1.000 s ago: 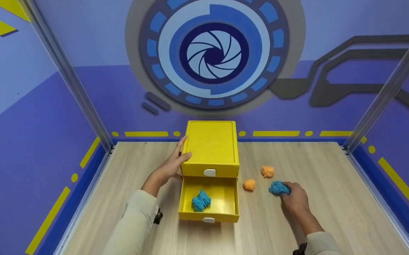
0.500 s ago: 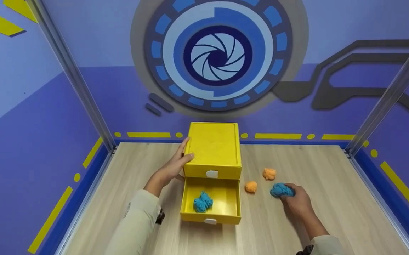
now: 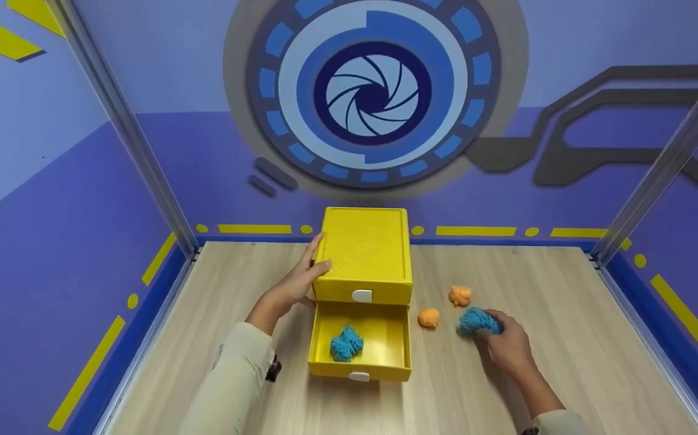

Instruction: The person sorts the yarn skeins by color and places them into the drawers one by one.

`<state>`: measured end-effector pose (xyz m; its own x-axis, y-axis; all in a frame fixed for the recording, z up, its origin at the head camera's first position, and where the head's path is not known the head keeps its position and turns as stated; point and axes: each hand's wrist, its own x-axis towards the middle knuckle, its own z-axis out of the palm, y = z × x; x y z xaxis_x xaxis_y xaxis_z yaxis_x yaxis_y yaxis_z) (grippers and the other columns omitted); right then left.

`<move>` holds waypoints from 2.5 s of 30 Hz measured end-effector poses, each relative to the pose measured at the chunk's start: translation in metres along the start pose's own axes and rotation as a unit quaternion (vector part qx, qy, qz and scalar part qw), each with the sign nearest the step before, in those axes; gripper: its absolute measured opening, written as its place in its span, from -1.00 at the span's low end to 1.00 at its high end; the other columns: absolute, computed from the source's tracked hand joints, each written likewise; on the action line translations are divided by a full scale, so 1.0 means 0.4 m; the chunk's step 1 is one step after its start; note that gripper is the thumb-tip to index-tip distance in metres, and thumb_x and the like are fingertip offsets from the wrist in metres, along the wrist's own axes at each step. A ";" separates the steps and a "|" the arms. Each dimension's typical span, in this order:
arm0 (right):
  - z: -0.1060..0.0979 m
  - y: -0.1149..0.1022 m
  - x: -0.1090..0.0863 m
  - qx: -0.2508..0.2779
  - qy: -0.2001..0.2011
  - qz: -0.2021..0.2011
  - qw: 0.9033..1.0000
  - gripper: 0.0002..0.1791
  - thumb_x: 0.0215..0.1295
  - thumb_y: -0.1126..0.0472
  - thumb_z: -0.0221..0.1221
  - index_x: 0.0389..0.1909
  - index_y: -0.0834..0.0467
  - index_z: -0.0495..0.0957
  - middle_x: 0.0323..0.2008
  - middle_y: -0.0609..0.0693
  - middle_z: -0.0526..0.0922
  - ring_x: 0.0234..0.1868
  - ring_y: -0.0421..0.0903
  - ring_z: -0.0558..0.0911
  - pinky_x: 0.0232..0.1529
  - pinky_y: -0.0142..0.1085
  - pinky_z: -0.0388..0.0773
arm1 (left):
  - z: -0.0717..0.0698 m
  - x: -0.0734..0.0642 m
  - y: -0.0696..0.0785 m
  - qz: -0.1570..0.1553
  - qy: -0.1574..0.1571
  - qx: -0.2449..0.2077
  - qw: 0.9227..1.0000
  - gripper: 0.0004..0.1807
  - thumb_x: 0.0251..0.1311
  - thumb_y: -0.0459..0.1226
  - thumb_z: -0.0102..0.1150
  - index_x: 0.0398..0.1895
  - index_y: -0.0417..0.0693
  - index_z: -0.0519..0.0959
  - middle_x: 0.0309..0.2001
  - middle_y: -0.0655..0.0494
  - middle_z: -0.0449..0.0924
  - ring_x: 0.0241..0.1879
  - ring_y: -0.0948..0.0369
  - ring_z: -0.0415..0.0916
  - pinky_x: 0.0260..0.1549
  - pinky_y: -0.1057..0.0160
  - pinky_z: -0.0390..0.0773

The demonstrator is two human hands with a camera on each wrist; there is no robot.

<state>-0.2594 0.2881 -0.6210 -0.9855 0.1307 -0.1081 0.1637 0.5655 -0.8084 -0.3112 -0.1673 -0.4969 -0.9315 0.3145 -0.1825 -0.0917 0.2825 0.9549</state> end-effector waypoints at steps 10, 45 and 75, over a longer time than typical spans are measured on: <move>-0.028 -0.038 -0.031 0.009 0.024 -0.022 0.999 -0.46 0.37 0.19 0.19 0.35 0.15 0.38 0.36 0.25 0.42 0.40 0.23 0.37 0.36 0.18 0.33 | 0.004 0.004 0.005 -0.001 -0.002 0.001 1.000 -0.22 0.34 0.27 -0.03 0.44 0.95 -0.27 0.62 0.30 -0.51 0.49 -0.25 0.09 -0.23 -0.23 0.64; -0.001 -0.250 -0.110 0.040 0.048 -0.141 0.988 -0.53 0.29 0.13 0.32 0.22 -0.17 0.53 0.18 -0.11 0.57 -0.03 -0.13 0.53 -0.13 -0.40 0.55 | 0.005 -0.004 0.004 0.002 -0.003 0.001 1.000 -0.20 0.35 0.28 -0.05 0.46 0.91 -0.31 0.62 0.34 -0.49 0.50 -0.20 0.10 -0.19 -0.25 0.63; 0.060 -0.363 -0.173 0.087 0.001 -0.195 0.977 -0.57 0.18 0.15 0.40 0.08 -0.18 0.60 0.04 -0.16 0.62 -0.05 -0.10 0.54 -0.10 -0.27 0.59 | 0.010 -0.003 0.001 0.003 0.006 -0.006 1.000 -0.19 0.33 0.29 -0.03 0.47 0.89 -0.28 0.62 0.32 -0.51 0.49 -0.22 0.10 -0.20 -0.25 0.63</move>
<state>-0.2160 0.1774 -0.5098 -0.9715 -0.0644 0.2283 -0.2337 0.4256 -0.8742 -0.3088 -0.1639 -0.4973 -0.9360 0.3062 -0.1738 -0.0895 0.2703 0.9586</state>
